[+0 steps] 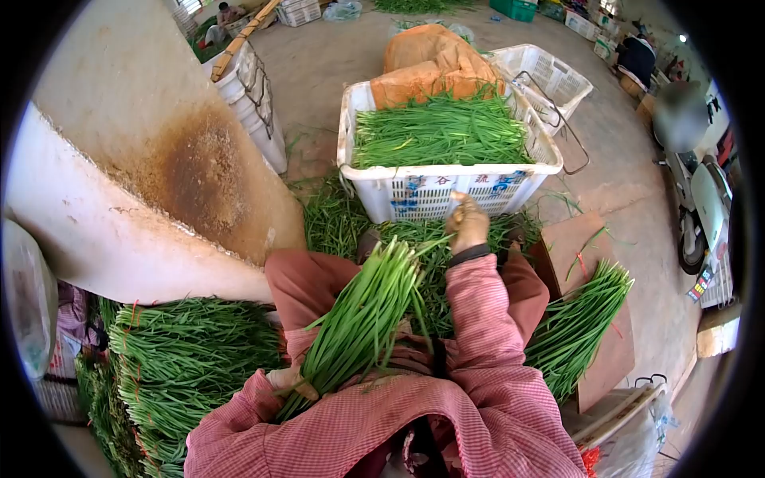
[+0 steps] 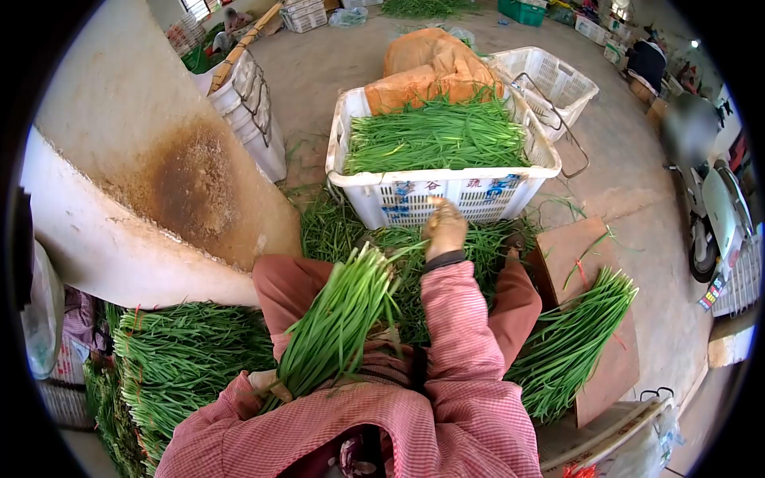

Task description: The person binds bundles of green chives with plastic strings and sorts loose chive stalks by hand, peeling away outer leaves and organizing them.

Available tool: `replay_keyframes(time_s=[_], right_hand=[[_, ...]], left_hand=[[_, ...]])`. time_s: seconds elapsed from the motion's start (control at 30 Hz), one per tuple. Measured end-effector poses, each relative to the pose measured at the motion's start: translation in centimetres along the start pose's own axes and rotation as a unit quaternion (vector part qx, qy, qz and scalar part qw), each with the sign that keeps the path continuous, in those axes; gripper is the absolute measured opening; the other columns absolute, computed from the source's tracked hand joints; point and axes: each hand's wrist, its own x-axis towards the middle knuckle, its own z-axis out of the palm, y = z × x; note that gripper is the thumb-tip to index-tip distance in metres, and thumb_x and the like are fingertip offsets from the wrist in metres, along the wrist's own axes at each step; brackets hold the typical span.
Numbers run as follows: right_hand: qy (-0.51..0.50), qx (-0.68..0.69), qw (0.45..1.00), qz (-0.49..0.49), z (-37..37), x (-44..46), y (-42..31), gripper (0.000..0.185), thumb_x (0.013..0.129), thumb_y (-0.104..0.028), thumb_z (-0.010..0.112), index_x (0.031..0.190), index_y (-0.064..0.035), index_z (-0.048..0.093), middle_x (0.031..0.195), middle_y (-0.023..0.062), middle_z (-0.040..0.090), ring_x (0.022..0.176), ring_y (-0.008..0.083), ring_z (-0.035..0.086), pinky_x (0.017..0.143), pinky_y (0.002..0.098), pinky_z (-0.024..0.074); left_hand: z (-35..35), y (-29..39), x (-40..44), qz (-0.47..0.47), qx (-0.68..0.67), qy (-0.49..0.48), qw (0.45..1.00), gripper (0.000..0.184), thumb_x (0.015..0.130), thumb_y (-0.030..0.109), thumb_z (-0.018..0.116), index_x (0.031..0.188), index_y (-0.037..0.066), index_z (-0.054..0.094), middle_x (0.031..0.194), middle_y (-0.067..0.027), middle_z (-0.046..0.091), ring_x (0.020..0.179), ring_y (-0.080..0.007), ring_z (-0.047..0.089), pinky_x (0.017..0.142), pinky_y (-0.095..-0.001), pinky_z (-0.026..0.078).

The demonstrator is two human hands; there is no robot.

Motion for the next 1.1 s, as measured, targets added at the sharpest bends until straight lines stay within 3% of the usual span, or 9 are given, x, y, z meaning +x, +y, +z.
replay_keyframes(time_s=[0.1, 0.3, 0.57, 0.7, 0.77, 0.83, 0.9, 0.97, 1.1], right_hand=[[0.057, -0.070, 0.985, -0.144, -1.6, -0.1, -3.1, 0.019, 0.087, -0.022, 0.049, 0.084, -0.0087, 0.063, 0.046, -0.0061, 0.035, 0.035, 0.0050, 0.027, 0.032, 0.0207, 0.0194], [0.182, -0.065, 0.974, -0.121, -10.6, 1.4, -2.4, 0.020, 0.087, -0.018, 0.045, 0.083, -0.0061, 0.060, 0.045, -0.0057, 0.031, 0.034, 0.0051, 0.026, 0.031, 0.0212, 0.0170], [0.341, -0.095, 0.913, -0.201, -19.9, 3.7, -5.5, 0.019, 0.084, -0.023, 0.050, 0.081, -0.0058, 0.059, 0.053, -0.0046, 0.033, 0.044, 0.0075, 0.031, 0.041, 0.0218, 0.0380], [-0.015, -0.272, 0.962, 0.013, -14.1, -1.8, -5.6, 0.038, 0.082, -0.036, 0.053, 0.103, -0.0043, 0.051, 0.075, 0.0070, 0.060, 0.052, 0.0145, 0.055, 0.041, 0.0230, 0.0379], [-0.187, -0.256, 0.929, 0.191, -8.2, -6.9, -5.1, 0.067, 0.076, -0.045, 0.058, 0.124, -0.0042, 0.035, 0.120, 0.0174, 0.045, 0.077, 0.0242, 0.063, 0.043, 0.0228, 0.0409], [-0.314, -0.214, 0.887, 0.263, -5.8, -9.7, -2.1, 0.100, 0.068, -0.043, 0.068, 0.136, -0.0072, 0.005, 0.133, 0.0209, 0.028, 0.088, 0.0250, 0.060, 0.047, 0.0245, 0.0452], [-0.437, -0.152, 0.857, 0.224, -4.4, -11.1, 2.8, 0.080, 0.076, -0.027, 0.065, 0.134, -0.0058, 0.013, 0.108, 0.0144, 0.049, 0.063, 0.0163, 0.058, 0.040, 0.0199, 0.0400], [-0.434, -0.135, 0.805, 0.382, -3.9, -11.0, 2.6, 0.055, 0.080, -0.016, 0.060, 0.126, -0.0042, 0.033, 0.073, 0.0024, 0.051, 0.043, 0.0067, 0.040, 0.037, 0.0178, 0.0290], [-0.350, -0.196, 0.841, 0.363, -5.6, -9.8, 2.1, 0.027, 0.082, -0.018, 0.058, 0.104, -0.0028, 0.055, 0.051, -0.0051, 0.037, 0.038, 0.0029, 0.025, 0.033, 0.0190, 0.0189]], left_hand=[[0.1, -0.1, -0.8, 0.002, -0.001, 0.032, 0.999, 0.064, 0.059, 0.007, 0.073, 0.117, 0.003, 0.045, 0.091, -0.0077, 0.060, 0.082, -0.0149, 0.056, 0.073, -0.0265, 0.044], [0.0, -0.1, -1.3, 0.006, 0.013, 0.063, 0.998, 0.062, 0.059, 0.006, 0.073, 0.115, 0.003, 0.046, 0.090, -0.0073, 0.060, 0.081, -0.0145, 0.056, 0.073, -0.0264, 0.044], [0.6, -0.1, -1.2, 0.005, 0.032, 0.083, 0.996, 0.059, 0.060, 0.006, 0.073, 0.113, 0.003, 0.047, 0.089, -0.0067, 0.060, 0.081, -0.0140, 0.056, 0.073, -0.0263, 0.045], [0.8, -0.1, -1.0, 0.002, 0.040, 0.092, 0.995, 0.057, 0.060, 0.006, 0.072, 0.112, 0.003, 0.048, 0.089, -0.0065, 0.061, 0.081, -0.0137, 0.056, 0.072, -0.0262, 0.045], [1.0, -0.1, -0.9, 0.001, 0.048, 0.094, 0.994, 0.057, 0.060, 0.005, 0.072, 0.111, 0.003, 0.049, 0.089, -0.0063, 0.061, 0.081, -0.0136, 0.056, 0.072, -0.0262, 0.045], [1.2, 0.2, -0.7, -0.001, 0.052, 0.098, 0.994, 0.056, 0.060, 0.005, 0.072, 0.111, 0.003, 0.049, 0.089, -0.0062, 0.061, 0.080, -0.0134, 0.056, 0.072, -0.0261, 0.045], [1.6, 0.2, -0.7, -0.002, 0.053, 0.102, 0.993, 0.055, 0.060, 0.005, 0.072, 0.110, 0.003, 0.049, 0.089, -0.0061, 0.061, 0.080, -0.0133, 0.056, 0.072, -0.0261, 0.045], [1.6, 0.1, -1.0, -0.002, 0.055, 0.107, 0.993, 0.054, 0.060, 0.005, 0.072, 0.110, 0.002, 0.050, 0.088, -0.0059, 0.061, 0.080, -0.0131, 0.056, 0.072, -0.0261, 0.045], [1.3, 0.0, -1.4, -0.003, 0.048, 0.118, 0.992, 0.053, 0.061, 0.005, 0.072, 0.109, 0.002, 0.050, 0.088, -0.0056, 0.061, 0.080, -0.0129, 0.056, 0.072, -0.0260, 0.045]])
